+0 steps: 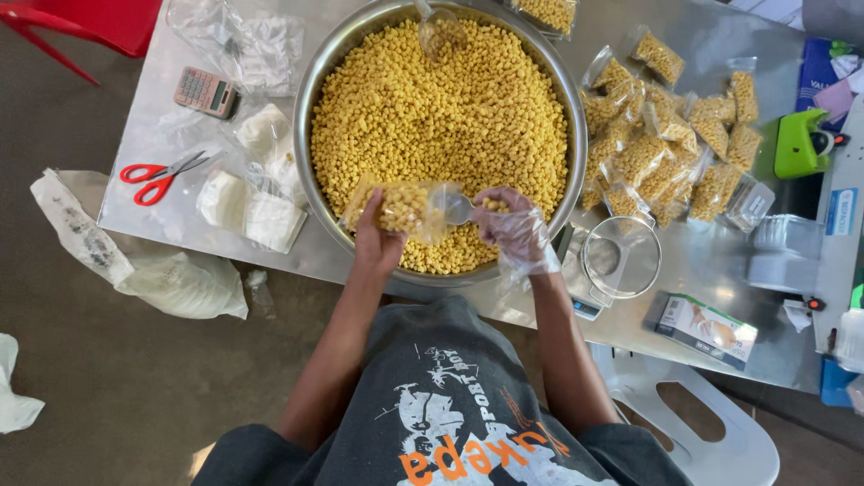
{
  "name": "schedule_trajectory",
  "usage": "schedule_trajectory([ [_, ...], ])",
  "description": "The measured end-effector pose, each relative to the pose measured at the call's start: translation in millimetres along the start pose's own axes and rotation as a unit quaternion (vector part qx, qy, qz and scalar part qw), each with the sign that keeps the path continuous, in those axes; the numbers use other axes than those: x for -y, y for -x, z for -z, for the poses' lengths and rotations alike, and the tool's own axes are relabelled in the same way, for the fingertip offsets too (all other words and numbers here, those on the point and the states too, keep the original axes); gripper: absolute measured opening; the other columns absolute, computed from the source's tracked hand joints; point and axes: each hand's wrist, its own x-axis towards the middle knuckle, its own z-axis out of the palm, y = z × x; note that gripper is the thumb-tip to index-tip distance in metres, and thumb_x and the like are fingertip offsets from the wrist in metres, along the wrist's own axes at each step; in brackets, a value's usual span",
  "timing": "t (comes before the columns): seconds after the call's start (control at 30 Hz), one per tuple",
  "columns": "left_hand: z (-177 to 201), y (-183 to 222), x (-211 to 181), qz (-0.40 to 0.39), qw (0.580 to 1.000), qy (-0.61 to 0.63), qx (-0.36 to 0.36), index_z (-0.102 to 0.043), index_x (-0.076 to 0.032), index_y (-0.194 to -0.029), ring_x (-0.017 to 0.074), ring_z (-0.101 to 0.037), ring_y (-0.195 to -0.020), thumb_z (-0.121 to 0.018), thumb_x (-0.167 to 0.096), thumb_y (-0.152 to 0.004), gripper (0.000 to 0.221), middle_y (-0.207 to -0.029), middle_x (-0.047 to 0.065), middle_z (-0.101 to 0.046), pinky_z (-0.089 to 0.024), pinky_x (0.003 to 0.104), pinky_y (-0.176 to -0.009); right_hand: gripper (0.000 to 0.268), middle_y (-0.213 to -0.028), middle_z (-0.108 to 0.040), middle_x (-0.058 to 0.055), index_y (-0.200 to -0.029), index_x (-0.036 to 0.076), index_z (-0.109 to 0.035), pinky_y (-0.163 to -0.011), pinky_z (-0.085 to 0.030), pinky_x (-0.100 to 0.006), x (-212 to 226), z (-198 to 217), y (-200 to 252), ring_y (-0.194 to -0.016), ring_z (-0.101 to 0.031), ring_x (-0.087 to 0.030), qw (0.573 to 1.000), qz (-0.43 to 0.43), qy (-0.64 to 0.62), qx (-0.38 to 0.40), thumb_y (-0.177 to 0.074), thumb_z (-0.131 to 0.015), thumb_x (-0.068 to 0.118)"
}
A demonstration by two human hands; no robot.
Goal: The person scoops yellow puffed corn snacks from a large metal bowl into small clear plastic bags using a scoop. They weigh each filled bag on a digital scale, then place the sealed bags on the table. The process repeats continuously.
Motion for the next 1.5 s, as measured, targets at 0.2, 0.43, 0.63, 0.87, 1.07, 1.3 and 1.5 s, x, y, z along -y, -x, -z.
schedule_trajectory([
  [0.2, 19.4, -1.7, 0.4, 0.011, 0.997, 0.058, -0.039, -0.058, -0.003, -0.123, 0.025, -0.067, -0.109, -0.069, -0.03, -0.094, 0.041, -0.117, 0.012, -0.067, -0.056, 0.04, -0.102, 0.064, -0.138, -0.06, -0.013, -0.142, 0.005, -0.053, -0.097, -0.057, -0.035, 7.6, 6.3, -11.5, -0.122, -0.061, -0.024, 0.957, 0.246, 0.154, 0.01, -0.09, -0.082, 0.026],
  [0.43, -5.2, 10.4, 17.6, -0.002, 1.0, -0.02, -0.012, -0.06, -0.002, -0.122, 0.0241, -0.068, -0.106, -0.069, -0.033, -0.098, 0.04, -0.114, 0.011, -0.069, -0.057, 0.04, -0.097, 0.039, -0.123, -0.074, -0.006, -0.129, 0.014, -0.065, -0.084, -0.062, -0.034, 13.4, -25.3, 10.5, -0.1, -0.071, -0.021, 0.979, 0.006, 0.156, 0.13, -0.092, -0.075, 0.024],
  [0.63, -10.4, 16.1, 16.2, 0.002, 1.0, -0.009, 0.024, -0.063, -0.005, -0.12, 0.0235, -0.069, -0.105, -0.069, -0.031, -0.098, 0.035, -0.111, 0.009, -0.071, -0.057, 0.04, -0.094, 0.025, -0.104, -0.074, -0.001, -0.118, 0.02, -0.069, -0.067, -0.058, -0.031, -17.7, -25.1, 0.5, -0.083, -0.071, -0.014, 0.757, 0.302, 0.577, 0.05, -0.094, -0.067, 0.013],
  [0.87, -0.2, 9.6, 17.1, -0.017, 0.999, 0.022, 0.021, -0.063, -0.004, -0.121, 0.0219, -0.068, -0.108, -0.067, -0.03, -0.101, 0.033, -0.115, 0.008, -0.07, -0.056, 0.038, -0.097, 0.021, -0.096, -0.074, -0.007, -0.12, 0.008, -0.063, -0.063, -0.062, -0.029, 2.8, -12.3, 13.9, -0.077, -0.073, -0.018, 0.981, 0.087, 0.17, -0.032, -0.101, -0.065, 0.016],
  [1.07, 10.1, 6.9, 19.5, 0.033, 0.998, 0.028, -0.035, -0.058, -0.005, -0.122, 0.0265, -0.068, -0.109, -0.069, -0.03, -0.096, 0.038, -0.12, 0.013, -0.066, -0.058, 0.043, -0.102, 0.052, -0.14, -0.065, -0.016, -0.139, 0.002, -0.059, -0.097, -0.059, -0.037, 36.3, -2.1, 27.6, -0.121, -0.066, -0.027, 0.943, 0.298, 0.146, -0.001, -0.094, -0.083, 0.013],
  [1.3, 22.4, 4.4, 44.2, 0.254, 0.967, -0.027, 0.012, -0.049, 0.002, -0.138, 0.0315, -0.055, -0.128, -0.067, -0.034, -0.099, 0.056, -0.14, 0.02, -0.052, -0.046, 0.045, -0.112, 0.041, -0.11, -0.077, -0.009, -0.124, 0.01, -0.068, -0.092, -0.062, -0.035, 40.7, -2.6, 31.2, -0.103, -0.073, -0.023, 0.96, 0.149, 0.189, 0.144, -0.085, -0.082, 0.012],
  [1.5, -10.4, 43.0, 15.5, -0.159, 0.792, -0.589, -0.013, -0.041, 0.003, -0.149, 0.0349, -0.036, -0.147, -0.058, -0.04, -0.105, 0.065, -0.158, 0.026, -0.036, -0.027, 0.048, -0.122, 0.027, -0.115, -0.075, -0.005, -0.112, 0.012, -0.076, -0.097, -0.058, -0.034, 40.5, 35.4, 33.2, -0.109, -0.069, -0.019, 0.878, 0.323, 0.328, 0.13, -0.085, -0.079, 0.01],
])
